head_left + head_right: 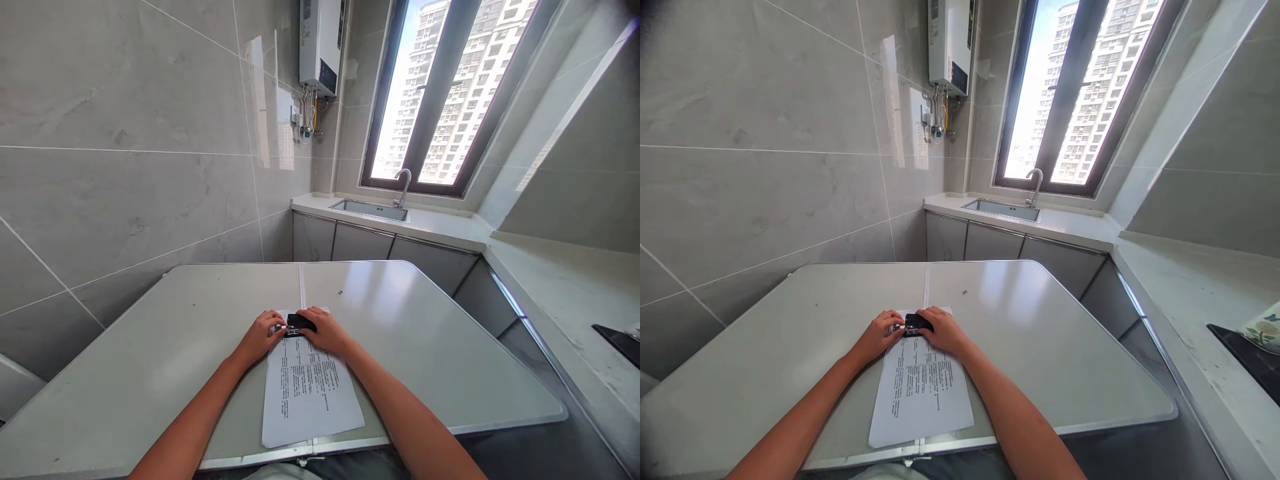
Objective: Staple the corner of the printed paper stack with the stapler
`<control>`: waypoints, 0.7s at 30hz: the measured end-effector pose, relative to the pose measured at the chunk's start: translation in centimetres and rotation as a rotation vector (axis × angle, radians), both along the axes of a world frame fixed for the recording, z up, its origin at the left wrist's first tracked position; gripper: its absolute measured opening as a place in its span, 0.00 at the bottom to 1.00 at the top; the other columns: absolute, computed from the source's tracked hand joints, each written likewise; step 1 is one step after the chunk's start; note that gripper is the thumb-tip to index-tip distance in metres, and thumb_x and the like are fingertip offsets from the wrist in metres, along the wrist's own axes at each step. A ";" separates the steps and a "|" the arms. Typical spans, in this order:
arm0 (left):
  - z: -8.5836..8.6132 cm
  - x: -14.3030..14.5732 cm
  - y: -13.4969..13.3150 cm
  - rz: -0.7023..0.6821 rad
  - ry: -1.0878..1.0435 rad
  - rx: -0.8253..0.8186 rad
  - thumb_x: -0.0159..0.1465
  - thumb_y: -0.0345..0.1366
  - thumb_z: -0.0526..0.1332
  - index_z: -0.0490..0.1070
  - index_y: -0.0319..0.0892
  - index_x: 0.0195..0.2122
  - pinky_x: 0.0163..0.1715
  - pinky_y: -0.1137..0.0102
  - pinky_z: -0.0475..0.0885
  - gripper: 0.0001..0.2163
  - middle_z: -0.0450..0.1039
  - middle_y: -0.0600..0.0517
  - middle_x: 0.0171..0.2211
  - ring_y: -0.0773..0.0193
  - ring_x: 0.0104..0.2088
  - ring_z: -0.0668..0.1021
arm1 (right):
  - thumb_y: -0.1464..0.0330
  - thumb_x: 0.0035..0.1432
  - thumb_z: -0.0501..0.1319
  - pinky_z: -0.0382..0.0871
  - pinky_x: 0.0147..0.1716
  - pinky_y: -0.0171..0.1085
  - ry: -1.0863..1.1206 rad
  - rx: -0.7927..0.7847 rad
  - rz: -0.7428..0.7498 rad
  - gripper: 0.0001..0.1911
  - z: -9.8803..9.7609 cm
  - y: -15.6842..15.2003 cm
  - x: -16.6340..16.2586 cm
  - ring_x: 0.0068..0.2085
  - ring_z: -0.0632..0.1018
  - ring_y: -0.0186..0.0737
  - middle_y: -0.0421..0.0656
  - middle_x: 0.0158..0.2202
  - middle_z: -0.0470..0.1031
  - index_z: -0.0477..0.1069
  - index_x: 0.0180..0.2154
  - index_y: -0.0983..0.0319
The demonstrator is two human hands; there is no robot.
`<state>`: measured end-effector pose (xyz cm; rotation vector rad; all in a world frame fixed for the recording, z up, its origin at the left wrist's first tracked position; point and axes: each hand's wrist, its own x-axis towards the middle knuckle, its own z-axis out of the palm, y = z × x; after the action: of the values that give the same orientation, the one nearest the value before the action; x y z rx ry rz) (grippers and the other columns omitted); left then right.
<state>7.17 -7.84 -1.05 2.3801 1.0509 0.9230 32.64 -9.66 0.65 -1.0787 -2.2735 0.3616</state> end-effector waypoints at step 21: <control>1.7 -1.2 -0.9 -0.117 -0.016 -0.028 0.68 0.36 0.62 0.77 0.48 0.40 0.48 0.61 0.70 0.04 0.76 0.50 0.43 0.58 0.44 0.75 | 0.68 0.54 0.72 0.71 0.47 0.42 0.293 -0.076 0.075 0.19 -0.6 0.3 0.7 0.41 0.79 0.43 0.42 0.40 0.82 0.78 0.50 0.55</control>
<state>6.01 -8.74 0.63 2.3792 0.9019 0.8783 33.32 -9.32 0.02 -0.9117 -2.0557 0.5998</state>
